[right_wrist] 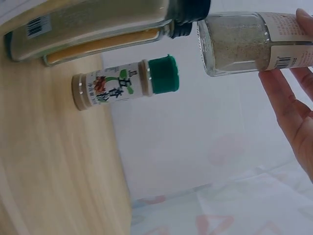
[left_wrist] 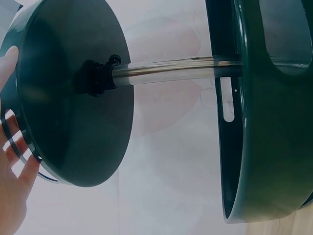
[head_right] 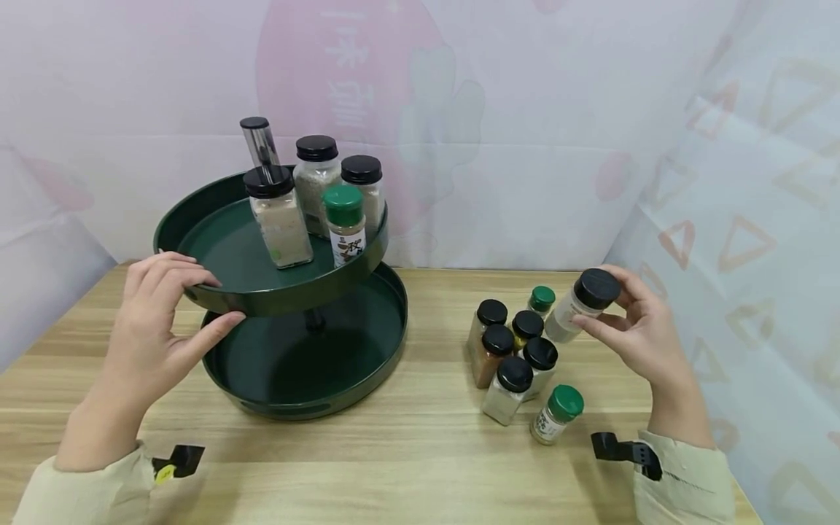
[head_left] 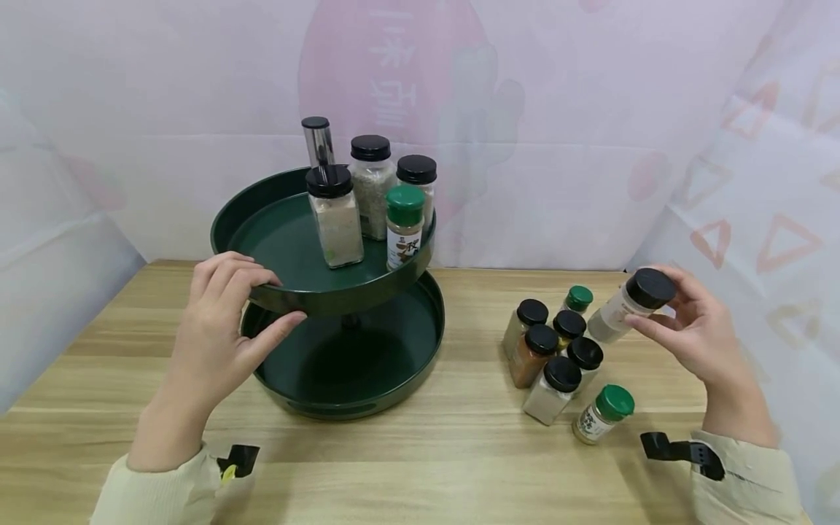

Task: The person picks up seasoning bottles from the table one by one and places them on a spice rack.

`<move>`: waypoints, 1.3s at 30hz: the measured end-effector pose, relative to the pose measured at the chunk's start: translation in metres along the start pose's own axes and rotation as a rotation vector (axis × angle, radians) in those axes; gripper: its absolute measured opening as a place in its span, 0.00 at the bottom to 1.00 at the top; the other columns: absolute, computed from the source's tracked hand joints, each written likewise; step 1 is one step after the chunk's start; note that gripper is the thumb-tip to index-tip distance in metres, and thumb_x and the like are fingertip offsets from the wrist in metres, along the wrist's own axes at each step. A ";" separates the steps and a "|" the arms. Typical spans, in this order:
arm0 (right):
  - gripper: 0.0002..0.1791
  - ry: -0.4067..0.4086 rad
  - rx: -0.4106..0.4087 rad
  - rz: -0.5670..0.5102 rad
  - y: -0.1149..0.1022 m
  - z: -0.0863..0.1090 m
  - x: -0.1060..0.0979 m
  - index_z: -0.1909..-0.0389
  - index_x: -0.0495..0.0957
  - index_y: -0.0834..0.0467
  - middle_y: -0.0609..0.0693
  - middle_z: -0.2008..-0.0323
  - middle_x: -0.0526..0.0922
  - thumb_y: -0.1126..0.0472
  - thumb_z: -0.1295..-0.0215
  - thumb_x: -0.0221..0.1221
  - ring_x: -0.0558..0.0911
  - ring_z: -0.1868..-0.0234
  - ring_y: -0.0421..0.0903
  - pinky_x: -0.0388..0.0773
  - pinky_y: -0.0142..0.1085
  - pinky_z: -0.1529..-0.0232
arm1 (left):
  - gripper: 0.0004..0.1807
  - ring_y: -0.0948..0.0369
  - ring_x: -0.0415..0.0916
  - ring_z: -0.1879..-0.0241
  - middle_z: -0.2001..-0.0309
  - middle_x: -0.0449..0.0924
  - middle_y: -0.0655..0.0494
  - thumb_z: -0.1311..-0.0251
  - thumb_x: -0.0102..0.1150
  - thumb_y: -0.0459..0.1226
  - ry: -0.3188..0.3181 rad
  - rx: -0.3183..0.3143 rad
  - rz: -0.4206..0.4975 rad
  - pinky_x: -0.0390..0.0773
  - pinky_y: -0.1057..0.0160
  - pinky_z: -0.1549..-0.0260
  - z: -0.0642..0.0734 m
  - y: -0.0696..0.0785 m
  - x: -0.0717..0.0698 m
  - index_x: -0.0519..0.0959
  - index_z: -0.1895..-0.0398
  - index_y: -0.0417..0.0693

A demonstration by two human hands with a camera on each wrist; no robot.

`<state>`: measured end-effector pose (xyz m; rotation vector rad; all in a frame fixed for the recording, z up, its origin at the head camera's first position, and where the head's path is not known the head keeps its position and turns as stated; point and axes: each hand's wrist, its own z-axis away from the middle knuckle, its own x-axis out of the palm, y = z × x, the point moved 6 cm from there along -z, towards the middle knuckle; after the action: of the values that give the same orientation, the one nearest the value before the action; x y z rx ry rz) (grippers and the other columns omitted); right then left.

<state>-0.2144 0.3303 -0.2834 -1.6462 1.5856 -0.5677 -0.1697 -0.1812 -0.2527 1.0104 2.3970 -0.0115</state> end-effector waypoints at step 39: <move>0.35 -0.190 -0.156 0.010 -0.065 -0.070 0.097 0.43 0.68 0.79 0.49 0.49 0.83 0.90 0.57 0.64 0.84 0.48 0.43 0.84 0.32 0.55 | 0.36 0.42 0.66 0.46 0.60 0.77 0.43 0.37 0.53 0.65 0.014 -0.012 0.040 0.60 0.54 0.35 0.001 0.000 -0.001 0.76 0.61 0.37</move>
<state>-0.2149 0.2166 -0.2090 -1.7495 1.5287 -0.2786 -0.1691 -0.1819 -0.2531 1.0563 2.3860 0.0241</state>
